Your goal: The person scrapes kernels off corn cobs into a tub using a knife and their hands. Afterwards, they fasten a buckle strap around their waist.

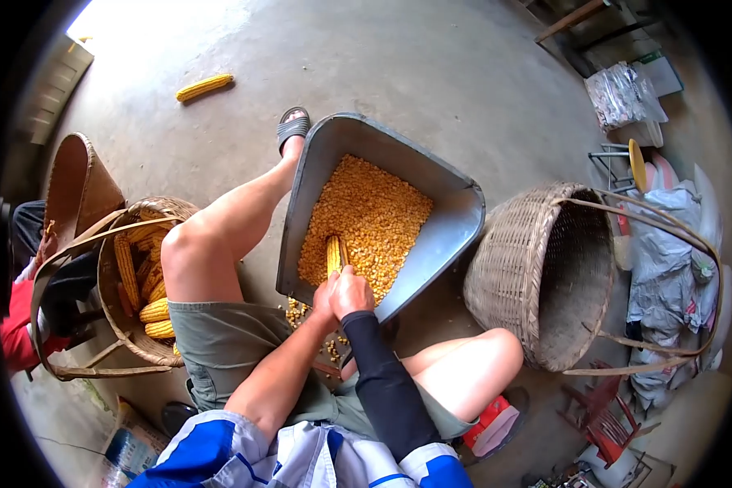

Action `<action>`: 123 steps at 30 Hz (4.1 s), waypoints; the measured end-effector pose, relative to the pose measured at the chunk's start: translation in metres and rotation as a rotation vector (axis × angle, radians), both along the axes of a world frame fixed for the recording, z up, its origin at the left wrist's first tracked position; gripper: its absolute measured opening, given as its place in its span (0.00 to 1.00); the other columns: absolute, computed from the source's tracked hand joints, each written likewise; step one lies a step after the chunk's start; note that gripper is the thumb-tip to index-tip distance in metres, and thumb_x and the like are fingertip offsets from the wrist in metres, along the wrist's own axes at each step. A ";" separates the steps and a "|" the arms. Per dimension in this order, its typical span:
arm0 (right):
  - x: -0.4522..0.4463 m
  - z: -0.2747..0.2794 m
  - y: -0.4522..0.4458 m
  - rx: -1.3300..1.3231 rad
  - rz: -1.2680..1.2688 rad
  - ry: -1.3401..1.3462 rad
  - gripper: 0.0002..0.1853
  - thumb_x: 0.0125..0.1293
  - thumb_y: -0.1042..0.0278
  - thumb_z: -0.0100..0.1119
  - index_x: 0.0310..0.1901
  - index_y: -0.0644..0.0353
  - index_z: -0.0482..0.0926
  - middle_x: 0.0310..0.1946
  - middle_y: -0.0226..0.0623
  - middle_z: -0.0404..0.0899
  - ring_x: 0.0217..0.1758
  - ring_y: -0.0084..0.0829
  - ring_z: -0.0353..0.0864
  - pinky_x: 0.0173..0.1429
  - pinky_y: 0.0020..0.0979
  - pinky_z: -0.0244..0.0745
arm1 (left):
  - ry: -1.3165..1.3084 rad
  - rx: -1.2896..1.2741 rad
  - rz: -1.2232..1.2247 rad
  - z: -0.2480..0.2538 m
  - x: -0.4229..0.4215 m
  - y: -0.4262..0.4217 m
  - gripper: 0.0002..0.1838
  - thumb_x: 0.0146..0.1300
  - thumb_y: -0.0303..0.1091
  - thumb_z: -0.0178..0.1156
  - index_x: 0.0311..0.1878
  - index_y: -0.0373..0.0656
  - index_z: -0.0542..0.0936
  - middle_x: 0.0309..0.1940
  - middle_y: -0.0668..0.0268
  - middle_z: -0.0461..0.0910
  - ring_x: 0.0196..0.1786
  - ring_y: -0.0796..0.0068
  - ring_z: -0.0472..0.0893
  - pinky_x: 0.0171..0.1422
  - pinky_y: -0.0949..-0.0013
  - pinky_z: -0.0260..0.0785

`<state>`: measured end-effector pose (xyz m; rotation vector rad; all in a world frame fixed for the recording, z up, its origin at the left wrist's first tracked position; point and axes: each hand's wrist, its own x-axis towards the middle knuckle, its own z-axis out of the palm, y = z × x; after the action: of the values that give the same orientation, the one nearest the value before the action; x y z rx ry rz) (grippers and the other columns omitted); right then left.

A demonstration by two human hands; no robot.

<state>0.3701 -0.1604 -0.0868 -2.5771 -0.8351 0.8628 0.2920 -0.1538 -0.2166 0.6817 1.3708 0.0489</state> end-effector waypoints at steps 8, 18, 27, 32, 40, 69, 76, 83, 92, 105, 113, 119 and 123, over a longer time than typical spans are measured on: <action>0.035 -0.017 -0.023 0.122 0.081 0.045 0.17 0.67 0.60 0.50 0.51 0.62 0.75 0.36 0.60 0.82 0.42 0.60 0.82 0.48 0.52 0.78 | 0.056 0.010 0.052 0.027 0.011 0.002 0.32 0.69 0.58 0.51 0.57 0.36 0.77 0.45 0.56 0.81 0.44 0.65 0.80 0.49 0.60 0.72; 0.052 -0.022 -0.074 -0.116 -0.019 -0.269 0.18 0.63 0.62 0.56 0.52 0.62 0.72 0.46 0.55 0.79 0.52 0.56 0.77 0.58 0.47 0.73 | -0.210 -0.213 0.240 0.080 0.012 0.009 0.26 0.72 0.56 0.50 0.49 0.40 0.76 0.29 0.57 0.81 0.23 0.60 0.82 0.28 0.57 0.79; 0.048 0.014 -0.043 0.551 -0.266 0.412 0.45 0.57 0.45 0.71 0.64 0.75 0.64 0.54 0.61 0.77 0.57 0.48 0.80 0.60 0.39 0.75 | -0.349 0.402 -0.158 0.127 0.004 -0.006 0.33 0.65 0.45 0.64 0.67 0.36 0.67 0.50 0.59 0.79 0.49 0.74 0.79 0.55 0.69 0.73; 0.047 0.052 -0.049 0.559 -0.307 0.394 0.28 0.51 0.65 0.71 0.51 0.69 0.73 0.43 0.47 0.82 0.46 0.37 0.83 0.52 0.35 0.78 | -0.471 0.337 -0.324 0.141 -0.005 -0.002 0.31 0.67 0.41 0.59 0.70 0.42 0.64 0.52 0.62 0.77 0.53 0.74 0.76 0.55 0.66 0.72; 0.032 0.074 -0.060 0.540 0.260 -0.168 0.27 0.51 0.78 0.64 0.56 0.52 0.78 0.59 0.46 0.71 0.61 0.49 0.73 0.67 0.42 0.68 | -0.654 -0.538 -0.125 0.150 -0.015 0.043 0.37 0.69 0.70 0.40 0.62 0.49 0.74 0.52 0.59 0.81 0.48 0.65 0.82 0.53 0.58 0.76; -0.015 0.068 -0.070 0.324 0.148 0.069 0.21 0.66 0.52 0.59 0.27 0.64 0.76 0.24 0.57 0.79 0.31 0.58 0.80 0.36 0.52 0.75 | -0.362 0.203 0.350 0.085 0.018 0.041 0.22 0.71 0.45 0.53 0.63 0.45 0.72 0.44 0.65 0.79 0.42 0.72 0.79 0.49 0.65 0.74; -0.008 0.107 -0.057 0.622 -0.246 0.699 0.12 0.74 0.64 0.54 0.34 0.61 0.77 0.20 0.34 0.78 0.20 0.26 0.78 0.28 0.27 0.74 | -0.488 0.099 0.409 0.087 0.013 0.051 0.17 0.72 0.47 0.50 0.54 0.47 0.73 0.37 0.66 0.78 0.37 0.71 0.79 0.38 0.62 0.76; -0.007 0.089 -0.066 0.671 -0.043 0.105 0.08 0.65 0.68 0.63 0.36 0.64 0.79 0.27 0.40 0.80 0.28 0.35 0.82 0.36 0.32 0.78 | -0.581 0.043 0.358 0.093 0.014 0.045 0.19 0.71 0.46 0.50 0.59 0.47 0.72 0.41 0.65 0.78 0.40 0.69 0.80 0.46 0.62 0.76; -0.013 0.090 -0.065 0.673 0.007 0.247 0.06 0.65 0.70 0.63 0.35 0.63 0.78 0.28 0.40 0.77 0.28 0.35 0.79 0.36 0.33 0.75 | -0.460 0.180 0.349 0.132 0.018 0.043 0.22 0.71 0.45 0.51 0.63 0.45 0.71 0.45 0.65 0.78 0.44 0.71 0.79 0.48 0.65 0.75; 0.105 0.215 -0.153 1.035 -0.367 0.612 0.12 0.77 0.65 0.47 0.34 0.60 0.70 0.26 0.32 0.70 0.20 0.18 0.63 0.24 0.23 0.62 | -0.695 -0.240 0.315 0.124 0.015 0.046 0.24 0.74 0.51 0.43 0.56 0.39 0.73 0.38 0.57 0.82 0.36 0.61 0.84 0.41 0.62 0.79; 0.269 0.185 -0.301 -0.332 -0.289 -0.775 0.24 0.56 0.72 0.65 0.54 0.69 0.71 0.53 0.59 0.73 0.58 0.54 0.72 0.62 0.45 0.71 | -0.762 -0.322 0.311 0.139 0.016 0.046 0.24 0.75 0.51 0.41 0.55 0.39 0.73 0.37 0.56 0.82 0.36 0.61 0.84 0.43 0.61 0.79; 0.153 0.186 -0.203 0.464 -0.005 -0.703 0.11 0.64 0.72 0.56 0.46 0.67 0.77 0.38 0.48 0.76 0.40 0.44 0.79 0.46 0.39 0.75 | -0.721 -0.294 0.285 0.132 0.015 0.045 0.26 0.72 0.52 0.46 0.57 0.38 0.74 0.41 0.56 0.83 0.38 0.62 0.84 0.42 0.61 0.80; 0.068 0.152 -0.133 0.494 0.106 -0.204 0.10 0.62 0.68 0.58 0.42 0.64 0.79 0.35 0.49 0.79 0.39 0.48 0.80 0.46 0.40 0.76 | -0.742 -0.345 0.245 0.151 0.013 0.043 0.28 0.71 0.51 0.43 0.60 0.37 0.74 0.42 0.55 0.84 0.39 0.62 0.84 0.46 0.60 0.79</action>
<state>0.4384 -0.2931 0.0653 -2.2164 -1.0927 0.3565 0.3046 -0.1112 -0.0657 0.1610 0.7084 0.2321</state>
